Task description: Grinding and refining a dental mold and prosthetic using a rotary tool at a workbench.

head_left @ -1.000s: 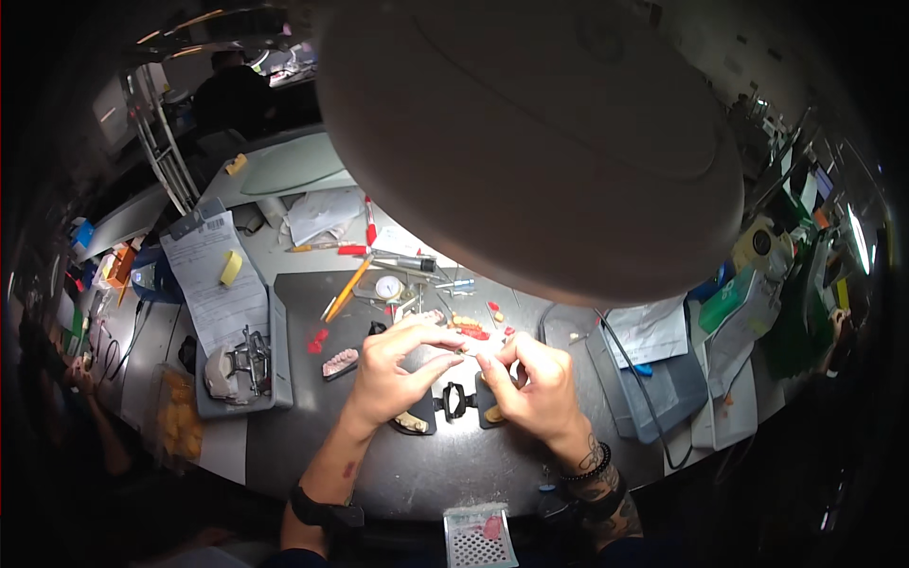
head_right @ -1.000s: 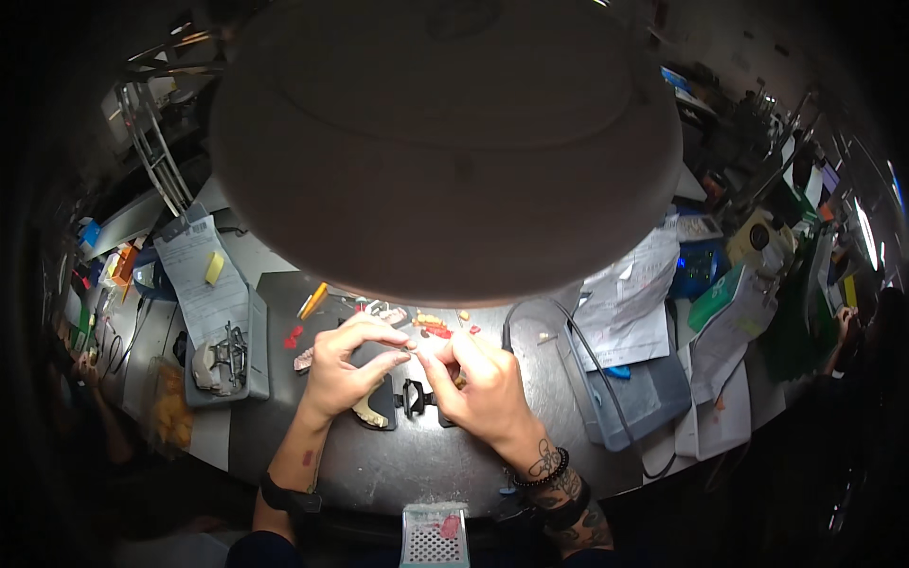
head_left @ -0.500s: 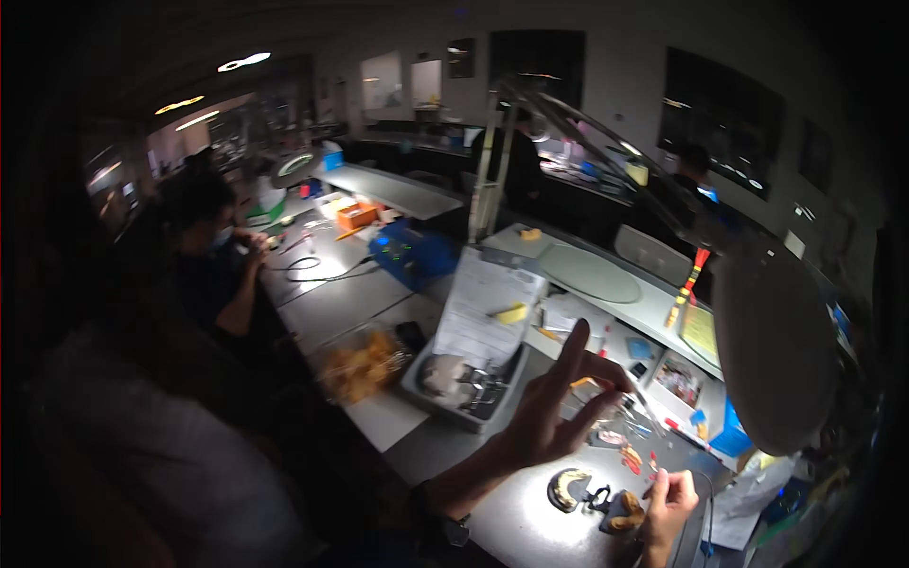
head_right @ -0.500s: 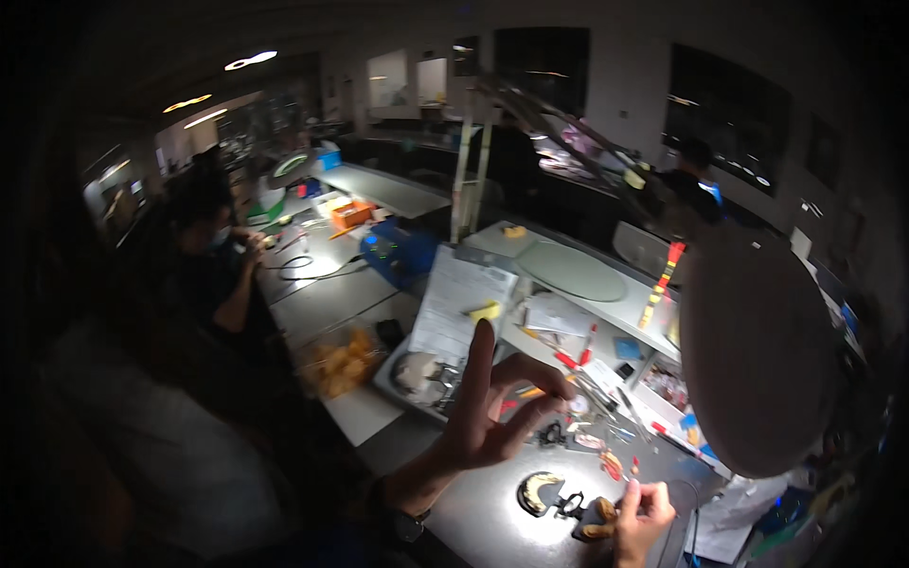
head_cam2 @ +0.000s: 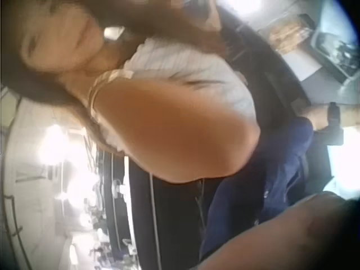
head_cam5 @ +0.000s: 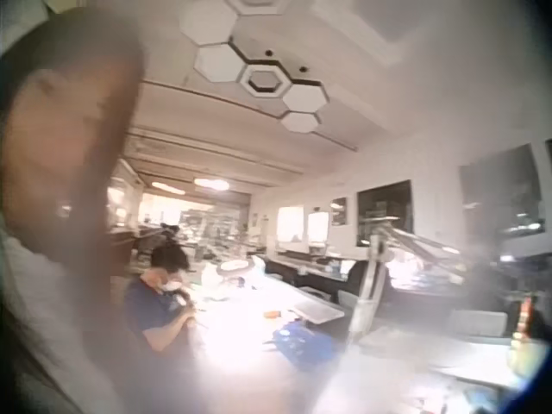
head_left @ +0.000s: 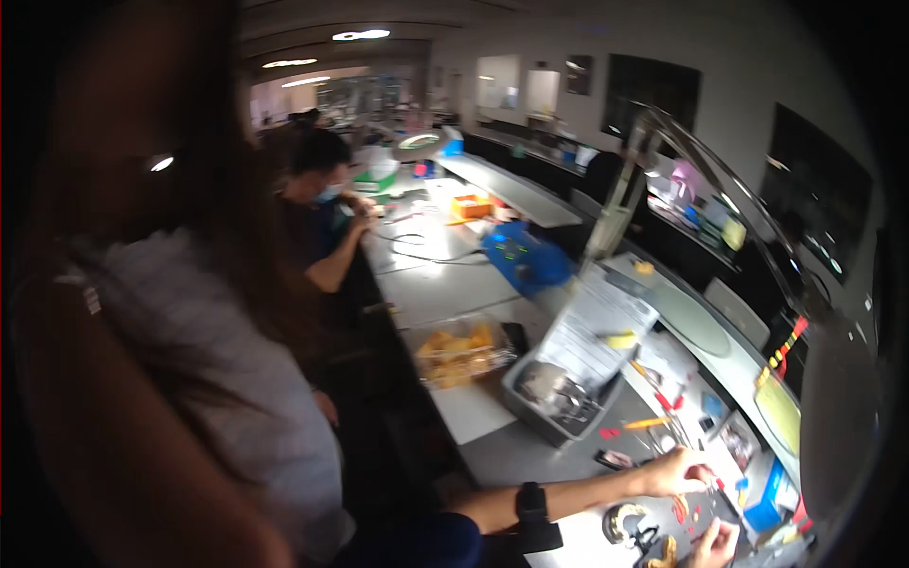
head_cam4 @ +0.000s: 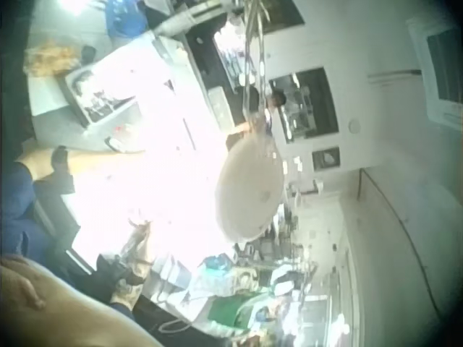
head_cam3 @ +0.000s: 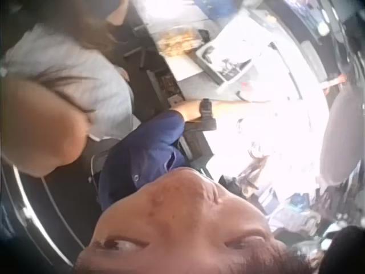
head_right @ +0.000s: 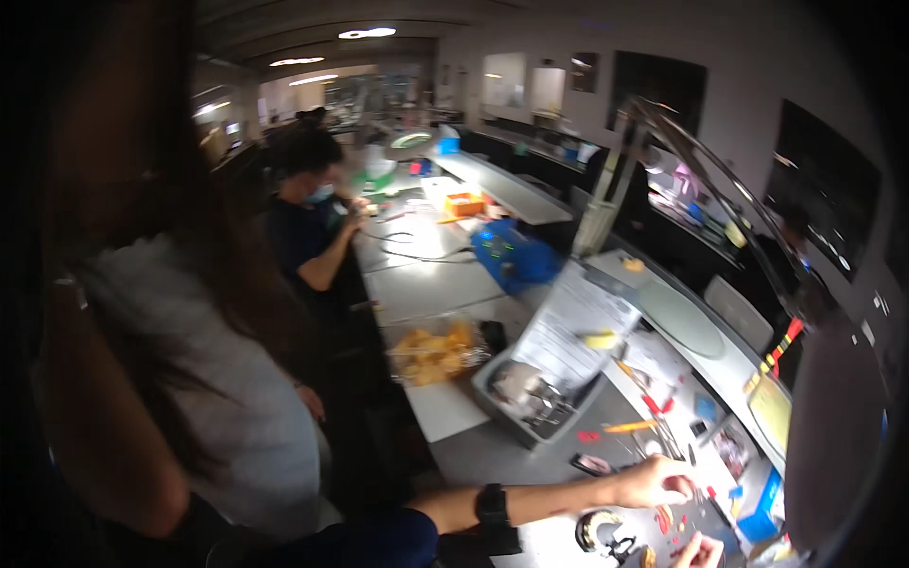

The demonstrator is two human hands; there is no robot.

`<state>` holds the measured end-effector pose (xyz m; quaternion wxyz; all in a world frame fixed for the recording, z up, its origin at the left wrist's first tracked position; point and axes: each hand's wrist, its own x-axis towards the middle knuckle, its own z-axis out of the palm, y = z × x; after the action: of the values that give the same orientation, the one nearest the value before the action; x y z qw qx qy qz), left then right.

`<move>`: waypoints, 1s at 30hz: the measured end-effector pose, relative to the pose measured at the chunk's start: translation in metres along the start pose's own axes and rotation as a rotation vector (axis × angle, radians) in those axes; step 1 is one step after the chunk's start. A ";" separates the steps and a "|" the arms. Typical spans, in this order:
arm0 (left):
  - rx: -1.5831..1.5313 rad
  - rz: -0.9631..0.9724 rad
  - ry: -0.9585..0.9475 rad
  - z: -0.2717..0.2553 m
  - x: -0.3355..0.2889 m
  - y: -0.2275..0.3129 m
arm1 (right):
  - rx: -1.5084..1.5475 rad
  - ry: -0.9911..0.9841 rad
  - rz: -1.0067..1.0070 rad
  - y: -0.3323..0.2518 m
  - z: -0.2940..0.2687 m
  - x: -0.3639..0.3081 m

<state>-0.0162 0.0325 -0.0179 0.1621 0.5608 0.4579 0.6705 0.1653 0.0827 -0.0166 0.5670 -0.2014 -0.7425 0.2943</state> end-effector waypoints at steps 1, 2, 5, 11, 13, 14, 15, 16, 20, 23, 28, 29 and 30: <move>-0.108 -0.047 -0.019 0.008 -0.009 -0.011 | -0.003 0.013 -0.027 0.004 0.005 0.001; -0.021 -0.045 -0.067 0.007 -0.013 -0.008 | 0.002 0.037 -0.049 0.003 0.007 0.001; -0.032 -0.047 -0.095 -0.003 -0.020 0.020 | 0.067 -0.191 0.268 0.026 -0.015 0.009; -0.346 -0.244 -0.148 -0.004 -0.015 0.025 | 0.293 -0.295 0.165 -0.005 0.010 0.017; -0.427 -0.316 -0.170 -0.002 -0.013 0.029 | 0.251 -0.323 0.098 -0.005 0.007 0.020; -0.489 -0.344 -0.181 0.000 -0.013 0.030 | 0.281 -0.297 0.116 -0.007 0.003 0.020; -0.515 -0.356 -0.193 0.003 -0.013 0.031 | 0.274 -0.290 0.103 -0.007 -0.001 0.019; -0.505 -0.366 -0.199 0.004 -0.016 0.032 | 0.262 -0.330 0.131 -0.008 -0.006 0.016; -0.520 -0.348 -0.217 0.005 -0.021 0.032 | 0.242 -0.359 0.147 -0.009 -0.011 0.011; -0.507 -0.376 -0.182 0.002 -0.025 0.035 | 0.302 -0.293 0.117 -0.009 -0.004 0.010; -0.479 -0.372 -0.198 0.001 -0.025 0.037 | 0.306 -0.275 0.093 -0.009 -0.003 0.010; -0.484 -0.371 -0.199 0.002 -0.023 0.037 | 0.307 -0.265 0.081 -0.007 -0.003 0.010; -0.468 -0.362 -0.208 0.003 -0.022 0.036 | 0.307 -0.255 0.069 -0.006 -0.004 0.010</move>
<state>0.0044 -0.0017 -0.0028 0.4494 0.4835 0.3645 0.6568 0.1663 0.0859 -0.0046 0.4819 -0.0990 -0.7475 0.4463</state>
